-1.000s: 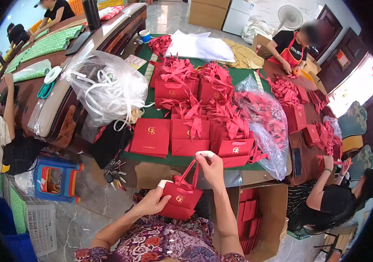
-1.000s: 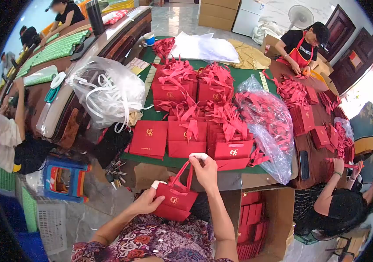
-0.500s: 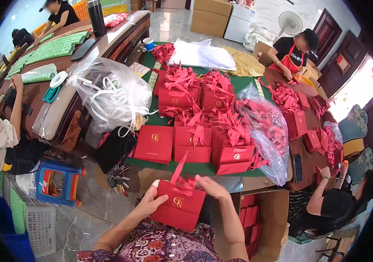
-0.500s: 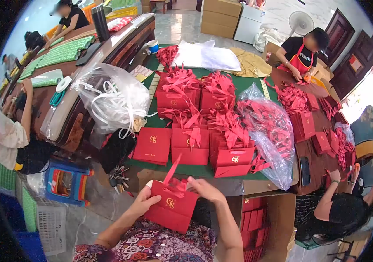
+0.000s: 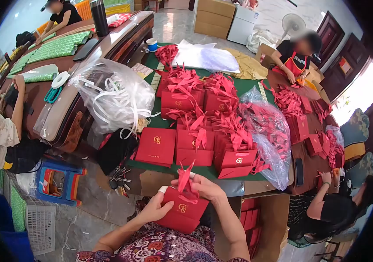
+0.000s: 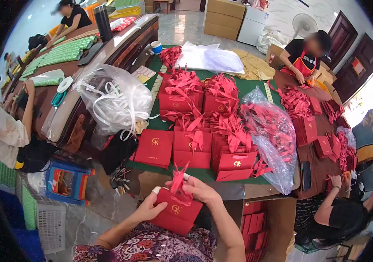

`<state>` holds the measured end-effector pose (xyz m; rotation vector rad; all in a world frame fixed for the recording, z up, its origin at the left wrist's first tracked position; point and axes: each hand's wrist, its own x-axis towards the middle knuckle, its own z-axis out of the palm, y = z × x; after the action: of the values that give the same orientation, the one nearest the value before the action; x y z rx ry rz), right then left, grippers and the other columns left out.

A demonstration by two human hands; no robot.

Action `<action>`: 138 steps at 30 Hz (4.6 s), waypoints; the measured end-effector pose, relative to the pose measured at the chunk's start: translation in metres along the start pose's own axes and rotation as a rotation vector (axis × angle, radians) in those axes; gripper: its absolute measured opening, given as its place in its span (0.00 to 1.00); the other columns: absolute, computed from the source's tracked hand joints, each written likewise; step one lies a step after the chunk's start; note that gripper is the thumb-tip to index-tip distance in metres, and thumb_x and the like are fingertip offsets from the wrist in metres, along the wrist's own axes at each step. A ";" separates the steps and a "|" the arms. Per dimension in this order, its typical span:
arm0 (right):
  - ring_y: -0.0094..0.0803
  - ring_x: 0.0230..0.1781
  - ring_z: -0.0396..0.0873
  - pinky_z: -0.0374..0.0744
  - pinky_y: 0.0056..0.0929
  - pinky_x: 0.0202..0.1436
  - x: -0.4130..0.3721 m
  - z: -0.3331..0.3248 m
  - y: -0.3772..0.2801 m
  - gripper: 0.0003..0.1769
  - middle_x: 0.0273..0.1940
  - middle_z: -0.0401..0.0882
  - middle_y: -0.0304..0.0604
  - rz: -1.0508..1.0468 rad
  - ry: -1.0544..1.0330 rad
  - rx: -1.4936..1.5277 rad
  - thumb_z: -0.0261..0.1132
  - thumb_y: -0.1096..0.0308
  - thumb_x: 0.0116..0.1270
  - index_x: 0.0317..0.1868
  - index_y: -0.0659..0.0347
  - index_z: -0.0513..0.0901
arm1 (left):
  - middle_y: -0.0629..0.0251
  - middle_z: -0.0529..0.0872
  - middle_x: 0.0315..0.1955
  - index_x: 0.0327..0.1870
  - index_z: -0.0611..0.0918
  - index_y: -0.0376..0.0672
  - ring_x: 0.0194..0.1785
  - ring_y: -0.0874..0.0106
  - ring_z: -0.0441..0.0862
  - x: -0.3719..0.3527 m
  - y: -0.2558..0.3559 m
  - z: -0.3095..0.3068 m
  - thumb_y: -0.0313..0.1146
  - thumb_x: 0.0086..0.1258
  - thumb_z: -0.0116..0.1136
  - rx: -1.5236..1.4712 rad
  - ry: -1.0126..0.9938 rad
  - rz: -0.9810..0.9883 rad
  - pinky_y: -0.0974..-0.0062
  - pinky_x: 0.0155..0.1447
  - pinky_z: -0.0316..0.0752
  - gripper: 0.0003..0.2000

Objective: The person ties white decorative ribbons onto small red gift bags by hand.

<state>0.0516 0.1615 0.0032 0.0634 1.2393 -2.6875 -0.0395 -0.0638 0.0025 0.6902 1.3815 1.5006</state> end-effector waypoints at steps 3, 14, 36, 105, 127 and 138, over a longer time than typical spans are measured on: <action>0.38 0.60 0.80 0.76 0.36 0.66 0.007 0.007 -0.004 0.32 0.58 0.81 0.53 0.073 0.214 -0.020 0.64 0.61 0.74 0.73 0.62 0.64 | 0.62 0.80 0.55 0.67 0.65 0.36 0.60 0.73 0.76 -0.001 -0.016 0.003 0.23 0.74 0.54 0.099 0.010 -0.038 0.71 0.65 0.71 0.23; 0.26 0.40 0.85 0.82 0.24 0.42 0.034 0.011 -0.006 0.15 0.42 0.86 0.43 -0.133 0.699 -0.730 0.63 0.72 0.73 0.57 0.65 0.79 | 0.57 0.85 0.44 0.62 0.70 0.31 0.46 0.70 0.84 0.014 -0.036 0.006 0.30 0.74 0.58 0.202 0.238 0.125 0.71 0.47 0.79 0.20; 0.54 0.61 0.73 0.73 0.42 0.66 0.055 -0.001 -0.089 0.35 0.62 0.73 0.58 -0.666 1.104 -1.611 0.72 0.74 0.62 0.69 0.66 0.70 | 0.32 0.78 0.53 0.68 0.63 0.34 0.57 0.38 0.78 0.162 -0.003 0.020 0.29 0.68 0.62 0.538 0.574 0.378 0.53 0.58 0.75 0.30; 0.53 0.41 0.79 0.79 0.45 0.43 -0.104 -0.004 0.041 0.12 0.39 0.77 0.51 -0.585 1.357 -1.544 0.64 0.69 0.67 0.49 0.57 0.77 | 0.55 0.81 0.57 0.63 0.80 0.46 0.57 0.50 0.76 0.014 -0.051 0.025 0.41 0.74 0.59 1.327 0.177 0.728 0.50 0.59 0.70 0.20; 0.54 0.46 0.80 0.78 0.44 0.49 -0.039 0.034 0.086 0.11 0.42 0.79 0.53 -0.408 0.885 -1.199 0.57 0.63 0.76 0.46 0.63 0.80 | 0.63 0.82 0.42 0.49 0.82 0.42 0.45 0.67 0.79 0.068 -0.080 -0.037 0.38 0.73 0.57 -0.195 0.070 -0.106 0.66 0.50 0.73 0.11; 0.19 0.21 0.76 0.73 0.20 0.24 -0.038 0.052 0.062 0.13 0.35 0.83 0.37 -0.226 0.746 -0.258 0.61 0.69 0.76 0.55 0.65 0.84 | 0.59 0.84 0.29 0.44 0.77 0.34 0.35 0.69 0.83 0.029 -0.049 0.035 0.34 0.81 0.45 0.282 -0.069 -0.066 0.68 0.42 0.76 0.12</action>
<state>0.1017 0.0879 -0.0051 1.0219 1.8689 -2.7424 -0.0068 -0.0273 -0.0428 0.8541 1.5640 1.2307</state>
